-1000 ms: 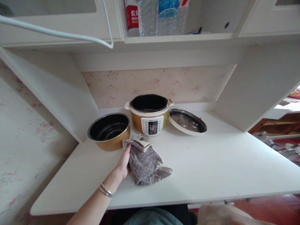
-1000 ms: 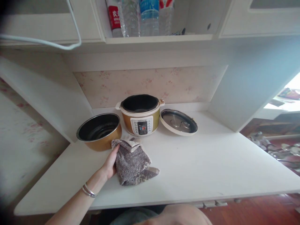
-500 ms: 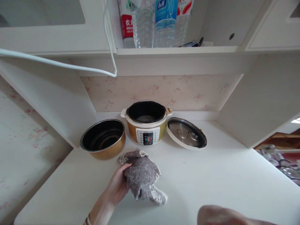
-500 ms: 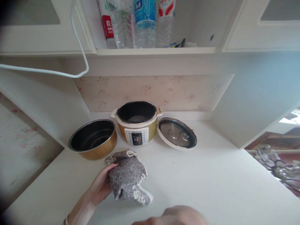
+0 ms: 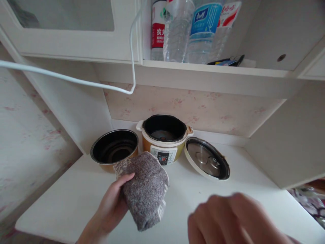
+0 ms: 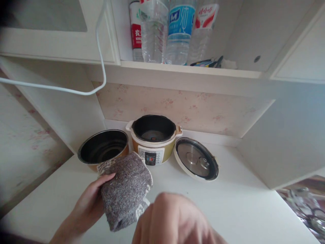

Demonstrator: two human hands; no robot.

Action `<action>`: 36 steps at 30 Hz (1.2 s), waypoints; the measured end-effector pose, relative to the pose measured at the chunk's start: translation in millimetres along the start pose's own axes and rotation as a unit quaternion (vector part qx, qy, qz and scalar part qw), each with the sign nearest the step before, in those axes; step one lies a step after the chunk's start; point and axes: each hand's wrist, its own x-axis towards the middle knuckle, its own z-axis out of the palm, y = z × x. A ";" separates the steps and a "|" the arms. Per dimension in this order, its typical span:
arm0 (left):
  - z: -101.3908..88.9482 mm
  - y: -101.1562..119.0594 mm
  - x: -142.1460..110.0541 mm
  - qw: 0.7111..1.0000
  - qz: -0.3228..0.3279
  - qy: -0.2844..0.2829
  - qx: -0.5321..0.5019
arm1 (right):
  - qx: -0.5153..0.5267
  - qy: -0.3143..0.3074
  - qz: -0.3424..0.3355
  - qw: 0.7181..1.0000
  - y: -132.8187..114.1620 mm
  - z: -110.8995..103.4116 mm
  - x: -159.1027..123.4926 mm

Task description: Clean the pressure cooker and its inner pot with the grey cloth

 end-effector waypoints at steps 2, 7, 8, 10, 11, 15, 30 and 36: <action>2.4 20.0 -5.0 0.999 0.035 -0.005 0.000 | 0.052 -0.041 0.016 0.998 2.5 28.1 19.2; 23.5 91.6 -9.2 0.988 0.141 -0.035 0.052 | 0.185 0.074 0.054 0.979 37.4 61.9 42.1; 32.6 106.6 -7.6 0.984 0.160 -0.045 0.065 | 0.183 0.118 0.059 0.974 52.2 62.4 39.3; 55.9 132.4 -0.4 0.971 0.208 -0.078 0.092 | 0.152 0.193 0.080 0.966 88.0 61.1 24.8; 69.5 142.4 5.3 0.960 0.237 -0.105 0.107 | 0.131 0.229 0.090 0.960 107.3 59.9 14.0; 126.3 162.5 45.1 0.899 0.343 -0.188 0.197 | 0.069 0.375 0.133 0.915 170.1 56.2 -32.5; 193.9 83.8 161.7 0.717 0.099 -0.314 0.615 | -0.121 0.383 0.090 0.911 189.2 64.6 -29.0; 180.8 122.4 195.4 0.734 0.075 -0.186 0.648 | -0.136 0.306 0.090 0.938 183.8 58.5 -30.1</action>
